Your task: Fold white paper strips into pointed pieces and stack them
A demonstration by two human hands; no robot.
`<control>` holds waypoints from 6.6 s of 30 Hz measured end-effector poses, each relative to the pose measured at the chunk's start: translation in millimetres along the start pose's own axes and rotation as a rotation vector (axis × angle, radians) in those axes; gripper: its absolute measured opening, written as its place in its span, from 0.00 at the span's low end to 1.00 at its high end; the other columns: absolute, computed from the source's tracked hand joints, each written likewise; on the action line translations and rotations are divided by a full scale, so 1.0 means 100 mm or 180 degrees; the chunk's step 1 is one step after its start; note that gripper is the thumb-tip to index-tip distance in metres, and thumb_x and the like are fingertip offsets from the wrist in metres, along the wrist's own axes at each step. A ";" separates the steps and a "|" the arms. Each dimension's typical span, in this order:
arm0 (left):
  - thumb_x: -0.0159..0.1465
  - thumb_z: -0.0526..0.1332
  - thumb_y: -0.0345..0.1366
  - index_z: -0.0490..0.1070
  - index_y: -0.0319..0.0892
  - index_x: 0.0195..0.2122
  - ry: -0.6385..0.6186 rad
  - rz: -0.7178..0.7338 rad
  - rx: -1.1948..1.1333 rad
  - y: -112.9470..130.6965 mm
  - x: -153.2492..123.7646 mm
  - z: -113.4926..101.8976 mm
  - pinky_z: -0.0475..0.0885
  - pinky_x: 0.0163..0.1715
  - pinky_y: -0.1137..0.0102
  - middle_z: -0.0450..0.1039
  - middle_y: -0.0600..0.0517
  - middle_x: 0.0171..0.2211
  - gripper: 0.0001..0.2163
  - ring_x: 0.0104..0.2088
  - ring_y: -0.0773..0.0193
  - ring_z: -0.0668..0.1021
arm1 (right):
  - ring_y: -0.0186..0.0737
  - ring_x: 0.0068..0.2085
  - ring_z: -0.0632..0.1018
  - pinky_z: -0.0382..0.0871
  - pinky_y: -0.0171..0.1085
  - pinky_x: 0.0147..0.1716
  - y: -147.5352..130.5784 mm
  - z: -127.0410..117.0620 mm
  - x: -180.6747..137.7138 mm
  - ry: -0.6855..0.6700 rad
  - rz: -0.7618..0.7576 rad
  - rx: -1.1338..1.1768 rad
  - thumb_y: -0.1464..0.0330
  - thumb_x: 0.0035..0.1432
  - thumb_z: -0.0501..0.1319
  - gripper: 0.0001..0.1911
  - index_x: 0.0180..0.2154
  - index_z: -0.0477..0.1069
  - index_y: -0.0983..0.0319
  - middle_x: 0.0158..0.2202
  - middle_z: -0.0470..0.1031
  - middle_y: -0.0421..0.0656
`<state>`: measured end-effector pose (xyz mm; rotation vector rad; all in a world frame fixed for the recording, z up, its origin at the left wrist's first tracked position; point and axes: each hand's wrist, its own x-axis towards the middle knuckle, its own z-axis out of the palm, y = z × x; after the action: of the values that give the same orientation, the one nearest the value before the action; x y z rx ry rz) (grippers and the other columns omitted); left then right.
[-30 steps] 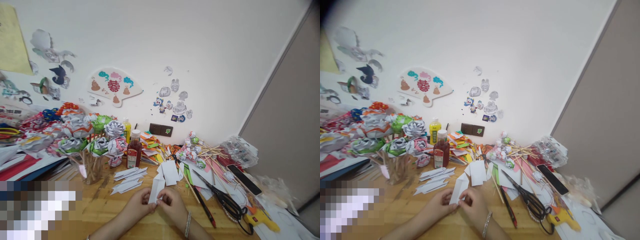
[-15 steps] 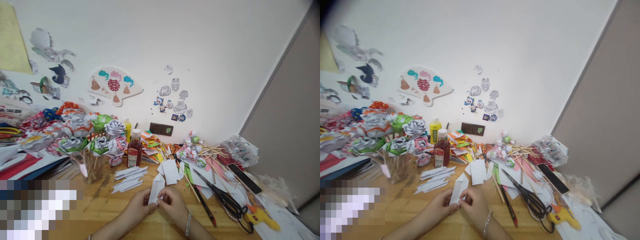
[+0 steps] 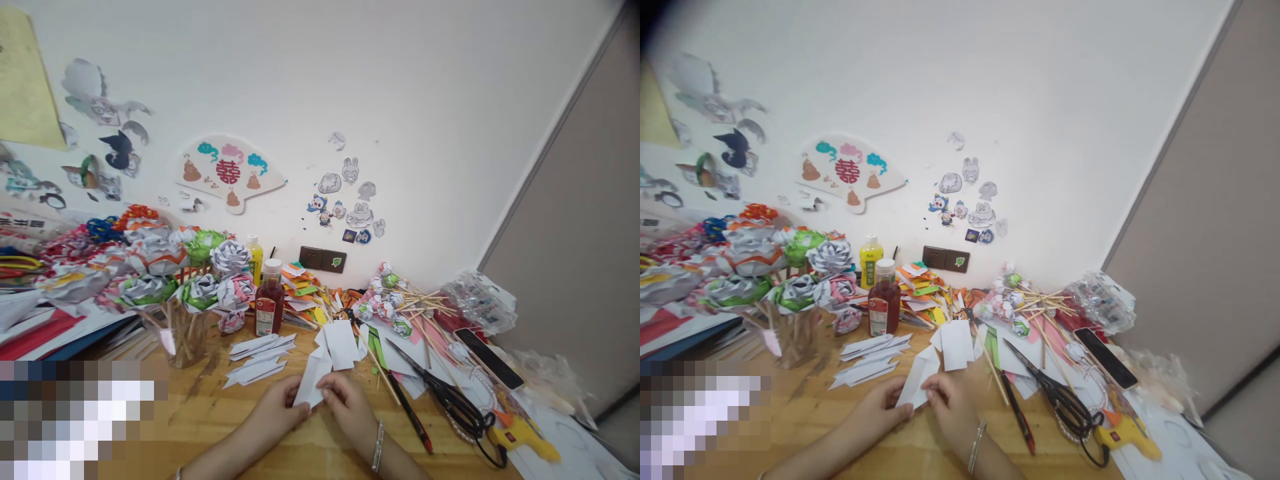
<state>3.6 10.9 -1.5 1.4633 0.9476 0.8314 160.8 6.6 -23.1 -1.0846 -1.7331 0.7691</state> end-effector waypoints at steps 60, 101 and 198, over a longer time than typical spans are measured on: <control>0.54 0.51 0.45 0.64 0.38 0.23 0.0046 0.0240 0.0846 0.01 -0.03 -0.02 0.57 0.19 0.77 0.58 0.59 0.16 0.14 0.19 0.70 0.62 | 0.35 0.26 0.70 0.63 0.32 0.25 -0.08 0.00 -0.01 0.0005 -0.0002 -0.0013 0.72 0.49 0.54 0.07 0.31 0.69 0.64 0.25 0.71 0.42; 0.53 0.53 0.41 0.67 0.38 0.24 -0.0127 0.0202 0.1240 0.05 -0.08 -0.02 0.57 0.21 0.78 0.62 0.57 0.18 0.11 0.22 0.69 0.64 | 0.29 0.20 0.62 0.53 0.28 0.19 -0.07 0.00 0.02 -0.0243 -0.0011 -0.0315 0.72 0.47 0.55 0.07 0.20 0.67 0.65 0.16 0.60 0.34; 0.57 0.48 0.37 0.64 0.40 0.23 0.0048 0.0487 0.1839 0.10 -0.13 0.04 0.60 0.24 0.77 0.66 0.55 0.21 0.10 0.24 0.68 0.67 | 0.33 0.26 0.67 0.59 0.31 0.26 -0.01 -0.02 -0.01 -0.0785 -0.0613 -0.1068 0.65 0.57 0.47 0.15 0.25 0.66 0.64 0.22 0.66 0.39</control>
<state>2.5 -2.9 8.4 2.0470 1.1563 0.7066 162.6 5.0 -22.0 -1.0527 -2.1988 0.5187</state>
